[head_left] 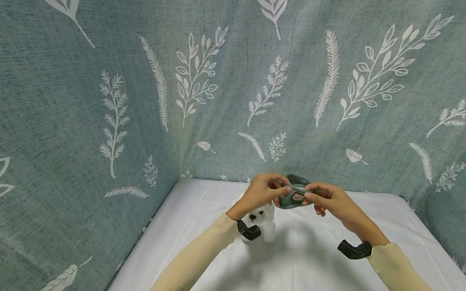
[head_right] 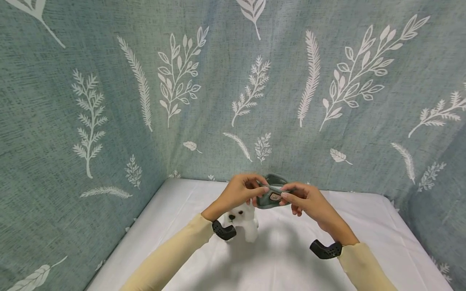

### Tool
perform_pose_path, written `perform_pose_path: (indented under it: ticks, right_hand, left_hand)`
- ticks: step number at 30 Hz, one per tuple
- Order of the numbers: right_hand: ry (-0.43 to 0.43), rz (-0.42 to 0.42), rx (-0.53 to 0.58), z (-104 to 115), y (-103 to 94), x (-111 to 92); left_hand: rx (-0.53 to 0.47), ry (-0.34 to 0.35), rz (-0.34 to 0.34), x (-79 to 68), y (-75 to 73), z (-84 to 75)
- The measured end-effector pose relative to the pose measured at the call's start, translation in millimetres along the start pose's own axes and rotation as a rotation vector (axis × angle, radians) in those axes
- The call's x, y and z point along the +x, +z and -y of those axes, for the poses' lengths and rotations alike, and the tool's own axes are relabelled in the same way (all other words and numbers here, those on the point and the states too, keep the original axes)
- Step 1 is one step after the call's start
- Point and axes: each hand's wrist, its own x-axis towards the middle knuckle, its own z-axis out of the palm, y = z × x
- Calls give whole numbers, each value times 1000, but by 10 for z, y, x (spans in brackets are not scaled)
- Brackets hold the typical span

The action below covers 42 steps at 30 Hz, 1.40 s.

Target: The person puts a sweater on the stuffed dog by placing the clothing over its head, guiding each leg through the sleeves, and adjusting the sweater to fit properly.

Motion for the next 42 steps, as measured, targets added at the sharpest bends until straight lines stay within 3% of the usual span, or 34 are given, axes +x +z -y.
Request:
perform_pose_path:
  ticks: [11,25,34,42]
  right_hand:
    - [-31,17,31,62,121,106]
    - [-44,44,-23,157,302,261]
    - [-88,53,4,249,363,348]
    - [-107,81,34,268,500,437]
  left_hand:
    - [43,35,-8,-61,-207,-51]
    - [62,26,-15,-171,-435,-39]
    - [85,54,-40,-197,-569,-110]
    - [83,53,-49,-278,-708,-71]
